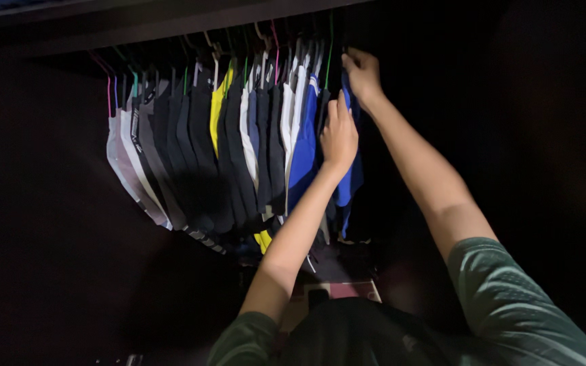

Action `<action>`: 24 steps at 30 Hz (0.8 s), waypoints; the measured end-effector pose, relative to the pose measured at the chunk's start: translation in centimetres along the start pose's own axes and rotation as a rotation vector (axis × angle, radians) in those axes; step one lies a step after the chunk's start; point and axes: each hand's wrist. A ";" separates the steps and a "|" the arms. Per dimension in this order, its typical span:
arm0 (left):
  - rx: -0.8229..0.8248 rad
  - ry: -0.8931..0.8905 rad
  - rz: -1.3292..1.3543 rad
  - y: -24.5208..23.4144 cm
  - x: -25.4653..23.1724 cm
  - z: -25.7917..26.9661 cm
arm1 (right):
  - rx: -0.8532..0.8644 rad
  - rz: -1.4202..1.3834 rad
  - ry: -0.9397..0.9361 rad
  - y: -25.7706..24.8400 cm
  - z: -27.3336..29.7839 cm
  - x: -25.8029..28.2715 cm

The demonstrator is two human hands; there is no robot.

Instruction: The person takes several t-shirts from a pile on the bed, places each on a hanger, and hangs them in a closet. The garments handled include a blue t-shirt, a black t-shirt, and a grey t-shirt.

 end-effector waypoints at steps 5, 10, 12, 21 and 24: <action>0.044 -0.045 0.176 -0.9 0.0 1.1 | -0.026 0.063 -0.013 0.0 0.3 -0.6; 0.082 -0.033 0.302 -0.7 1.0 4.9 | -0.094 0.092 -0.123 -0.5 2.4 -0.8; 0.111 -0.028 0.285 0.0 1.9 7.1 | -0.131 0.107 -0.181 -1.3 3.8 -0.9; 0.256 -0.007 0.396 0.7 7.5 18.8 | -0.151 0.122 -0.184 -4.1 16.7 0.8; 0.456 -0.216 0.488 0.6 9.5 22.3 | -0.133 0.136 -0.137 -3.3 21.9 1.0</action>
Point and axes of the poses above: each hand's wrist, its own z-axis away from the middle knuckle, its own y-axis out of the palm, x = y × z, and after that the axes turned 1 degree about -y, right-handed
